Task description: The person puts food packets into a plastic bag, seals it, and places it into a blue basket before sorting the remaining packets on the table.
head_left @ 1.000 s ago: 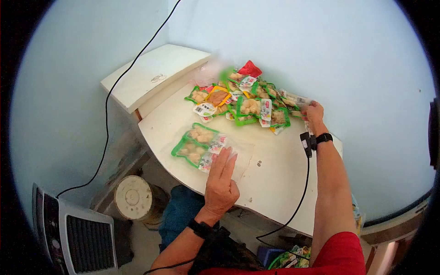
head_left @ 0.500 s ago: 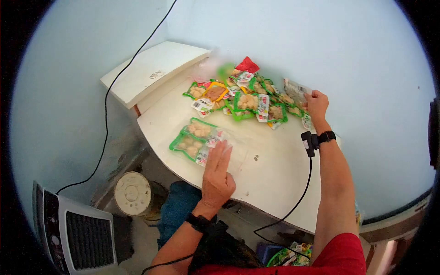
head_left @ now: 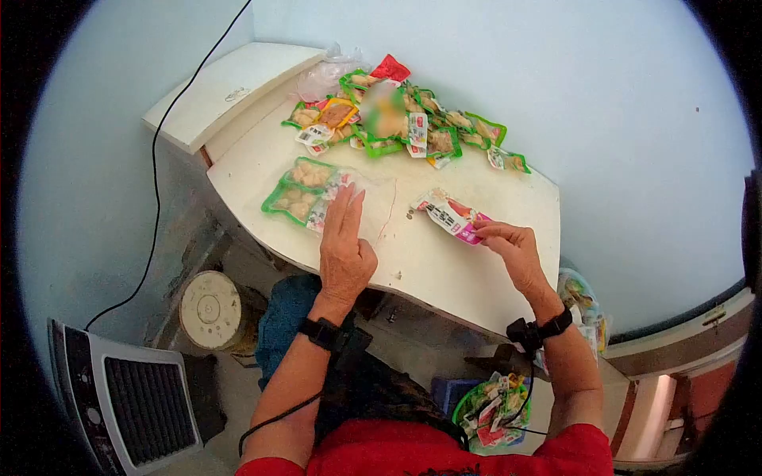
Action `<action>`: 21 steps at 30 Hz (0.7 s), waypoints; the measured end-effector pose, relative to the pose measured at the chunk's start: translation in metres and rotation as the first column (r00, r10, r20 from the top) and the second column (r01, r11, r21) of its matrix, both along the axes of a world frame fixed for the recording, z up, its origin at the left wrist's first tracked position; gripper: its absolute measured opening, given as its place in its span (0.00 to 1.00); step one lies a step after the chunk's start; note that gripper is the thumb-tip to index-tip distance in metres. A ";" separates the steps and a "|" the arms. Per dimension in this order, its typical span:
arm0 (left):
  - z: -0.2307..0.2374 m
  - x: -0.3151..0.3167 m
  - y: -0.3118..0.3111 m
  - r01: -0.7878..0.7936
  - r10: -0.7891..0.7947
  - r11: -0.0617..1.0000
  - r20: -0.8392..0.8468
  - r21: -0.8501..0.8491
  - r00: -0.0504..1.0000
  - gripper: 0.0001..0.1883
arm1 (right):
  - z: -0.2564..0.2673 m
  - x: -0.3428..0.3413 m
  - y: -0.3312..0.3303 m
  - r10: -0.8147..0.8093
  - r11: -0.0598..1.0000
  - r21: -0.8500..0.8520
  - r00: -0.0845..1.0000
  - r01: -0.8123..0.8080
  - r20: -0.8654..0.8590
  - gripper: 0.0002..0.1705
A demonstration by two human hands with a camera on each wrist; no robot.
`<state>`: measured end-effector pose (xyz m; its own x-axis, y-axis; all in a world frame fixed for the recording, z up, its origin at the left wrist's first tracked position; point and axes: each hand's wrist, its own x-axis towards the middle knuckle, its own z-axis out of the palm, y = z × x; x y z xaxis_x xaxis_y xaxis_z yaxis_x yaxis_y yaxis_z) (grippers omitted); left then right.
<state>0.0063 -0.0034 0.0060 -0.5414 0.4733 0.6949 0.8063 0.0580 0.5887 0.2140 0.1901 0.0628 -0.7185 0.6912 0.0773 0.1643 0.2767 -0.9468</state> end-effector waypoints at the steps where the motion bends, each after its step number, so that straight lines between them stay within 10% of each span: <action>1: -0.001 0.001 0.000 -0.001 0.001 1.000 0.002 -0.002 1.000 0.36 | 0.000 0.002 -0.004 -0.042 0.996 -0.080 0.999 0.041 -0.012 0.10; 10: 0.001 0.001 0.000 -0.003 0.003 1.000 0.020 0.015 1.000 0.36 | -0.017 -0.029 -0.014 -0.382 0.922 -0.140 0.906 0.361 -0.179 0.33; 21: 0.003 -0.001 -0.003 0.035 -0.036 0.999 0.017 0.014 0.999 0.37 | -0.007 -0.022 0.000 -0.180 0.859 -0.504 0.975 0.092 -0.130 0.18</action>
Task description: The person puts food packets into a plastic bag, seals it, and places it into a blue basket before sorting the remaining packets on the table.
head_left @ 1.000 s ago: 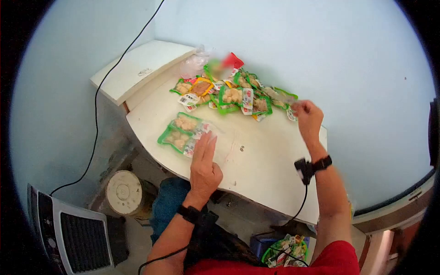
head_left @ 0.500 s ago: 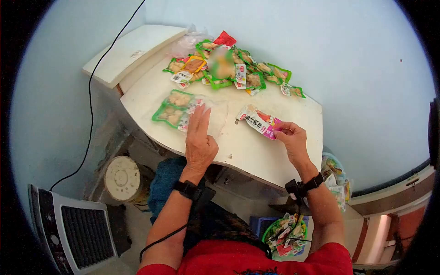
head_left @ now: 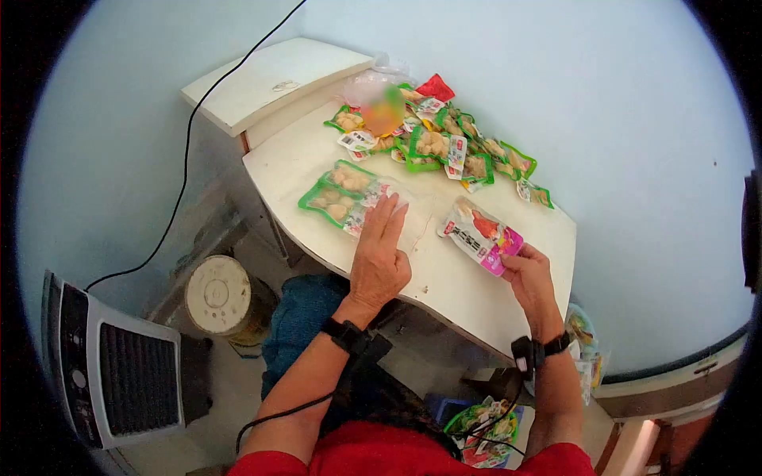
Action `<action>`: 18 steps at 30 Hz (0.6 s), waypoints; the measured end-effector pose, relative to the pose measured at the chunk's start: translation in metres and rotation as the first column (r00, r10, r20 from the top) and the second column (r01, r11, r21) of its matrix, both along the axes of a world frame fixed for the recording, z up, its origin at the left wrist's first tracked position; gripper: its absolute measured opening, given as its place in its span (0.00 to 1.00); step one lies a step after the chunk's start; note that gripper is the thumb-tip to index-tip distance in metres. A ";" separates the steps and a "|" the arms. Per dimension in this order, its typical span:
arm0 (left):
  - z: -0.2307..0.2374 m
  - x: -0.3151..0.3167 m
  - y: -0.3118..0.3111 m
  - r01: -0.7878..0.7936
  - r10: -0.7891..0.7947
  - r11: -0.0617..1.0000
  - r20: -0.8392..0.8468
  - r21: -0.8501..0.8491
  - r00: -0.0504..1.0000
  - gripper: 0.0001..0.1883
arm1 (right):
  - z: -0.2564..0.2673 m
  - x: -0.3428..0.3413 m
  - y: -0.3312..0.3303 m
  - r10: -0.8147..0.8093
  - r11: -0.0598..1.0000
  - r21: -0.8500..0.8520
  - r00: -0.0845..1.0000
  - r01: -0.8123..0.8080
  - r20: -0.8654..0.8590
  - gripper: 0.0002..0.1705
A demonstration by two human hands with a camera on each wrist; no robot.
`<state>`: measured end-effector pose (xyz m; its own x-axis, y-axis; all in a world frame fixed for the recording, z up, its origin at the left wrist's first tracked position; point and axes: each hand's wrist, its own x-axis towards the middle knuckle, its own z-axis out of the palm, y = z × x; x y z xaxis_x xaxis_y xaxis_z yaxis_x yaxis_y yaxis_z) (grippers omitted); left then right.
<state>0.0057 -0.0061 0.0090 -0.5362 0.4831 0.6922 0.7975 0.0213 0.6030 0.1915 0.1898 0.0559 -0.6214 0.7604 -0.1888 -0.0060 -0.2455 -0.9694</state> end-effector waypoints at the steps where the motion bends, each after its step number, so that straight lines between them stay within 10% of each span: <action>1: 0.000 0.001 0.000 -0.001 0.001 1.000 0.001 -0.004 1.000 0.37 | 0.006 0.003 -0.008 -0.004 1.000 0.009 1.000 0.003 0.010 0.18; 18: 0.004 0.000 -0.005 0.050 -0.050 0.999 -0.029 -0.001 0.998 0.37 | 0.007 -0.045 -0.060 0.214 0.961 -0.159 0.972 -0.226 -0.093 0.18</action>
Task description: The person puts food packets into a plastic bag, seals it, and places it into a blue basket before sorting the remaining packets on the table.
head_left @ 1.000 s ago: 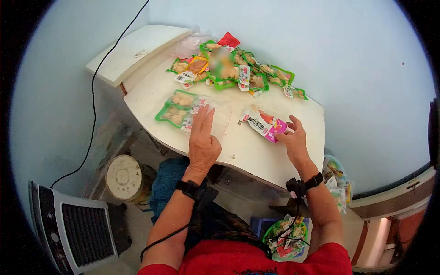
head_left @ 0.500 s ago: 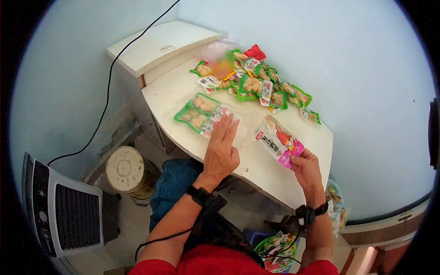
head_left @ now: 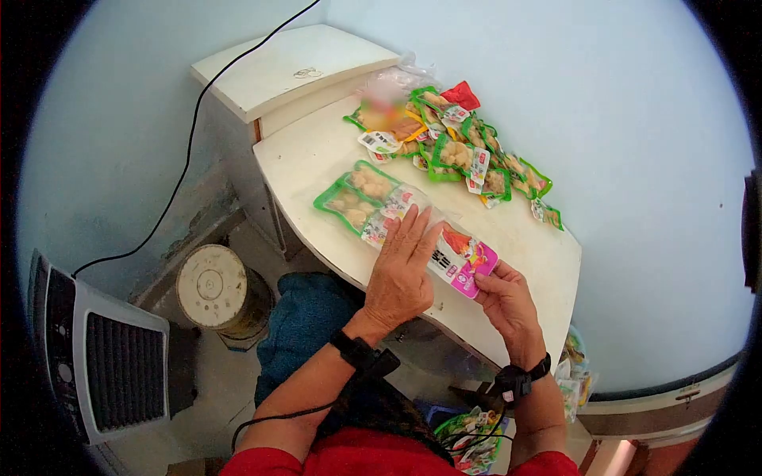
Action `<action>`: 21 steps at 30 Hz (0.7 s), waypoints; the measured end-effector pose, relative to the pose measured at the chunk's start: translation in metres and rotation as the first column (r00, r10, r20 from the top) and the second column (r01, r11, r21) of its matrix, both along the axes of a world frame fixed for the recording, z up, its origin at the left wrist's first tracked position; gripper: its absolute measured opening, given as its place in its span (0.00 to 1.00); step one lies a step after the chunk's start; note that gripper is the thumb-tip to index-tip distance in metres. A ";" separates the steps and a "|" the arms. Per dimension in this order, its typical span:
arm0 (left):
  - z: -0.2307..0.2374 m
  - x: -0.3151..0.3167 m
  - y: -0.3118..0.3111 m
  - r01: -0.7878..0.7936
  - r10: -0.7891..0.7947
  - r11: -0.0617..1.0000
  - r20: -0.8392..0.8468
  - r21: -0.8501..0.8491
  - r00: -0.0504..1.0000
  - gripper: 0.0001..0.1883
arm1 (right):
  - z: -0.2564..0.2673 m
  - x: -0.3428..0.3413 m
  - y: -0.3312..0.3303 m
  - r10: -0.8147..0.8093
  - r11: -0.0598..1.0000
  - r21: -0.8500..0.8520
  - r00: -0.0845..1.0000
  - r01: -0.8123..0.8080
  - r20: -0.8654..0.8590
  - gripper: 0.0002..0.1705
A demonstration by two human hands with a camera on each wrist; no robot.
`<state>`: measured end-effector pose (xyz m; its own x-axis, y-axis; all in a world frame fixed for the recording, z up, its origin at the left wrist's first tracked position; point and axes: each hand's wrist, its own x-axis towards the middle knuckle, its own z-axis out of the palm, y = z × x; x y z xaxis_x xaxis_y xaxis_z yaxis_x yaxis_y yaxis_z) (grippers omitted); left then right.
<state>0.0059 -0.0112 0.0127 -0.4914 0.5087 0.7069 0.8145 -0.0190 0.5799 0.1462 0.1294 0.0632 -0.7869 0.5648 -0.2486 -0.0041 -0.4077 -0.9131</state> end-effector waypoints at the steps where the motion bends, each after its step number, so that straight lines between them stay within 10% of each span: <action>1: -0.001 0.000 0.000 0.004 -0.004 1.000 -0.008 -0.004 1.000 0.37 | -0.001 -0.006 -0.002 0.010 1.000 -0.013 1.000 -0.011 -0.009 0.18; 10: 0.000 -0.002 -0.008 0.089 -0.087 0.995 -0.022 0.053 0.996 0.33 | -0.013 -0.068 -0.020 0.157 0.987 -0.021 0.986 -0.159 -0.058 0.17; 21: -0.007 -0.003 -0.004 0.061 -0.059 0.994 -0.028 0.087 0.998 0.36 | -0.038 -0.108 -0.045 -0.056 0.992 -0.118 0.998 0.052 -0.030 0.15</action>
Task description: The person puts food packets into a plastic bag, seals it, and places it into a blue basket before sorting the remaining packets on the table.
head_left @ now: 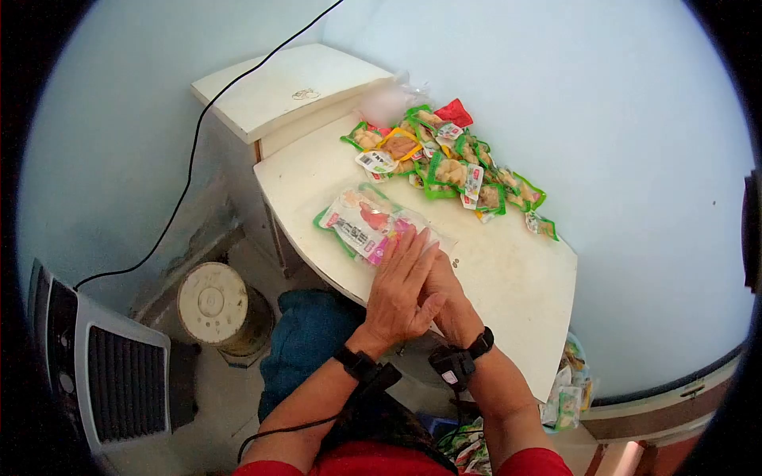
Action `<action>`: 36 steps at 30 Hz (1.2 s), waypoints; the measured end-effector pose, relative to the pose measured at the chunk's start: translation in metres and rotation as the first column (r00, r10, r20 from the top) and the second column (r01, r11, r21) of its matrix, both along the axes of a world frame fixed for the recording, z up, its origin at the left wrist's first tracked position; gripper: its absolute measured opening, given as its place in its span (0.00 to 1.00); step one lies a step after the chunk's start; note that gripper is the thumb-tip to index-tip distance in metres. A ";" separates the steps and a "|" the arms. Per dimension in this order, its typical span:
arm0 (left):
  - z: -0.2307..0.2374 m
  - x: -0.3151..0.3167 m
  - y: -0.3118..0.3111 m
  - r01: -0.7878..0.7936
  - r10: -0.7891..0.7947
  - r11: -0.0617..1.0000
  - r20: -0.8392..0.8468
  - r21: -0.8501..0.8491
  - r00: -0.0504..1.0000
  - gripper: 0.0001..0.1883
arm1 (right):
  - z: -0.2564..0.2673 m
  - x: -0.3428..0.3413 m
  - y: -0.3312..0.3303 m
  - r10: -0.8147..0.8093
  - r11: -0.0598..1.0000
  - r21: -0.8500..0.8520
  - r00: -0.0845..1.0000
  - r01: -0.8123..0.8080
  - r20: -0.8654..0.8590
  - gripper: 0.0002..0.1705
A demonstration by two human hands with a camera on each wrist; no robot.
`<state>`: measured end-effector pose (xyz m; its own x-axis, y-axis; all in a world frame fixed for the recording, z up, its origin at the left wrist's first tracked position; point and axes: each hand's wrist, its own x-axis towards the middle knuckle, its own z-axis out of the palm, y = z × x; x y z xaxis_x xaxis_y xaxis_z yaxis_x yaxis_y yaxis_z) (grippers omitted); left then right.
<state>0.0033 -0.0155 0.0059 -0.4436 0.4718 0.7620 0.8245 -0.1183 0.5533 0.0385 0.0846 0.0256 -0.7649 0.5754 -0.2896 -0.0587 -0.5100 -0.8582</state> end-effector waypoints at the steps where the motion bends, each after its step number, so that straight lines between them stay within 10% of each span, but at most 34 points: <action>1: 0.000 0.000 0.000 -0.003 0.003 1.000 -0.001 0.005 1.000 0.36 | -0.003 0.000 0.000 0.027 0.999 0.039 0.999 -0.027 -0.016 0.16; 4: -0.001 -0.001 0.001 -0.006 0.006 1.000 0.006 0.017 1.000 0.36 | -0.022 0.000 0.005 0.227 0.931 0.314 0.968 -0.184 -0.104 0.18; 9: 0.000 0.000 0.001 -0.019 0.018 0.999 0.026 0.044 1.000 0.35 | -0.066 -0.017 0.013 0.557 0.439 0.895 0.805 -0.074 -0.206 0.22; 11: 0.002 0.000 0.001 -0.013 0.012 0.998 0.033 0.058 0.999 0.35 | -0.038 0.003 0.027 0.231 0.263 0.870 0.903 -0.417 0.362 0.14; 15: 0.000 -0.001 0.001 -0.015 0.013 0.998 0.036 0.061 0.999 0.34 | 0.017 0.007 0.003 0.227 0.355 0.852 0.920 -0.385 0.321 0.13; 19: -0.002 -0.002 0.001 -0.012 0.009 0.998 0.056 0.058 0.998 0.34 | 0.015 0.010 0.012 0.268 0.761 0.530 0.925 -0.375 0.269 0.13; 28: 0.000 0.001 -0.002 -0.035 0.031 0.998 0.074 0.045 0.997 0.31 | 0.085 0.033 0.075 0.025 0.815 0.565 0.982 -0.130 0.189 0.16; 36: 0.000 -0.001 -0.002 -0.060 0.056 0.998 0.098 0.034 0.994 0.26 | 0.074 -0.078 0.091 0.360 0.759 0.439 0.872 -0.480 0.331 0.23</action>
<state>0.0028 -0.0176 0.0059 -0.5418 0.4154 0.7306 0.7735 -0.0937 0.6269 -0.0395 0.1755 0.0993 -0.9164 0.3183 -0.2426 0.2739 0.0570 -0.9601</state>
